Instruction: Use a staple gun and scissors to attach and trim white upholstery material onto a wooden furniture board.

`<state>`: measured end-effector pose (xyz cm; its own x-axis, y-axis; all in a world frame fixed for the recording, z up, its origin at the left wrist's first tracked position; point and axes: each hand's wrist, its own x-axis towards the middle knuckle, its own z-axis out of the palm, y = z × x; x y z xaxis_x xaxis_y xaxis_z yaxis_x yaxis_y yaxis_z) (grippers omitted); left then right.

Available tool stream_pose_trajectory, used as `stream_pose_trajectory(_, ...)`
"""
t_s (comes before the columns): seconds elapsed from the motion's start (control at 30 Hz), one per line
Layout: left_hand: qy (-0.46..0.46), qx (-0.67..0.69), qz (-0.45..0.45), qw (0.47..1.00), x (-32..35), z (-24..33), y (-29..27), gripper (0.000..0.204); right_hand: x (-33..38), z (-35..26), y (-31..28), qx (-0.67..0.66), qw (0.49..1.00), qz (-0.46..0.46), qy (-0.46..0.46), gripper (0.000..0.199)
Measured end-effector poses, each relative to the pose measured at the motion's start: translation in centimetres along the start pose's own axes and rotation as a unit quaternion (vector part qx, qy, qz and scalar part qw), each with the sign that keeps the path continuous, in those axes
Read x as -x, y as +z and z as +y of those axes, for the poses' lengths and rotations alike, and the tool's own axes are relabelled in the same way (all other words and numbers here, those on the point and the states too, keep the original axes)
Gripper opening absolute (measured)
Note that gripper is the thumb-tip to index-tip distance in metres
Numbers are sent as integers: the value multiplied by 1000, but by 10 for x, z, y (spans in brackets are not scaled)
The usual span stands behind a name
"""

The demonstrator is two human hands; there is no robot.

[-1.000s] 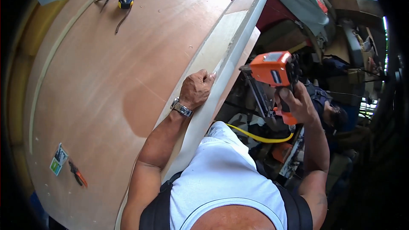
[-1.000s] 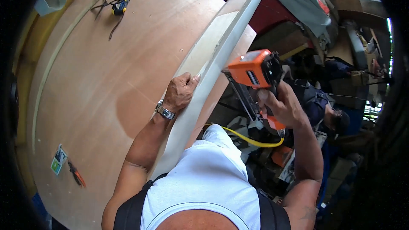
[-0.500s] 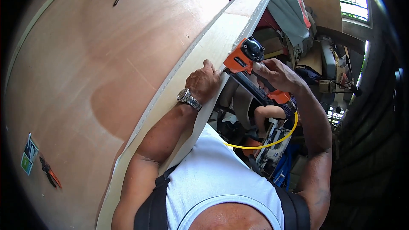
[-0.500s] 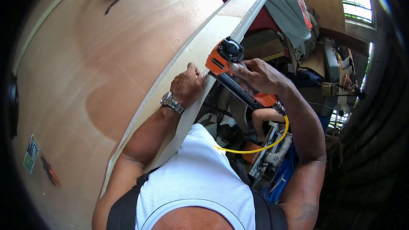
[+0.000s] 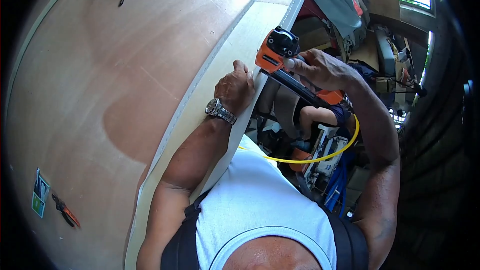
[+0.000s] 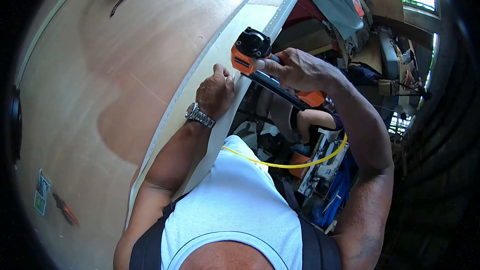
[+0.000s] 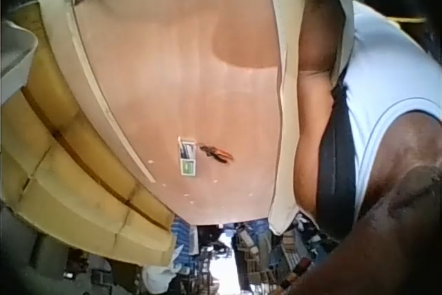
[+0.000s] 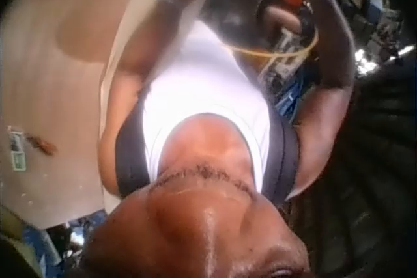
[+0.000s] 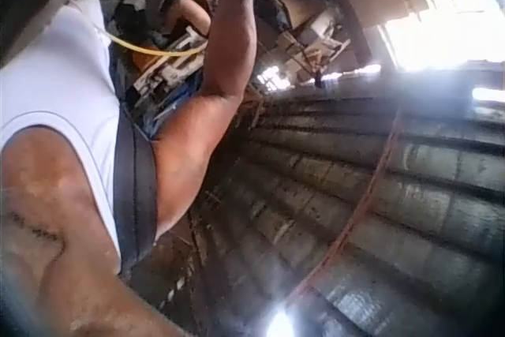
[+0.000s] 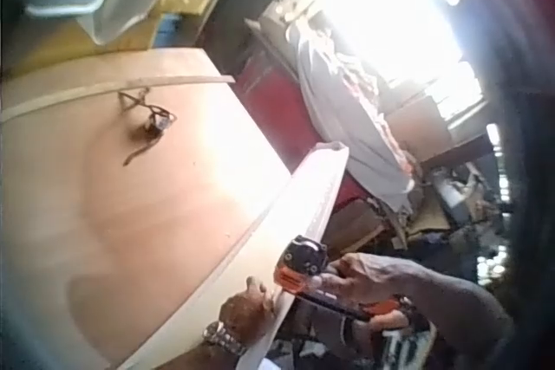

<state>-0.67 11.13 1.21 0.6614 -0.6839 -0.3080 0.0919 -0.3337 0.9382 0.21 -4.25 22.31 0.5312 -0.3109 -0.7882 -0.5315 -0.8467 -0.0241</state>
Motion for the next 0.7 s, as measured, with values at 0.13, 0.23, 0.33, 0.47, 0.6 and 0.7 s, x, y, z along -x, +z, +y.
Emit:
stream_pose_trajectory(0.13,-1,-3,-1,1000,0,1,0,26,2,0,2,0,1000,1,-3,93)
stream_pose_trajectory(0.23,-2,-2,7,1000,0,2,-2,27,5,-3,4,13,1000,-13,-7,92)
stream_pose_trajectory(0.33,-9,-7,-2,1000,0,4,-3,30,7,-5,8,21,1000,-9,5,93)
stream_pose_trajectory(0.47,-19,8,-10,1000,-2,4,-3,35,10,-5,11,24,1000,-14,6,92)
stream_pose_trajectory(0.6,-34,27,-14,999,-2,1,-3,43,12,-6,16,18,999,-30,-3,91)
stream_pose_trajectory(0.7,-29,41,-13,999,-5,0,-2,50,14,-8,16,-3,1000,-17,5,91)
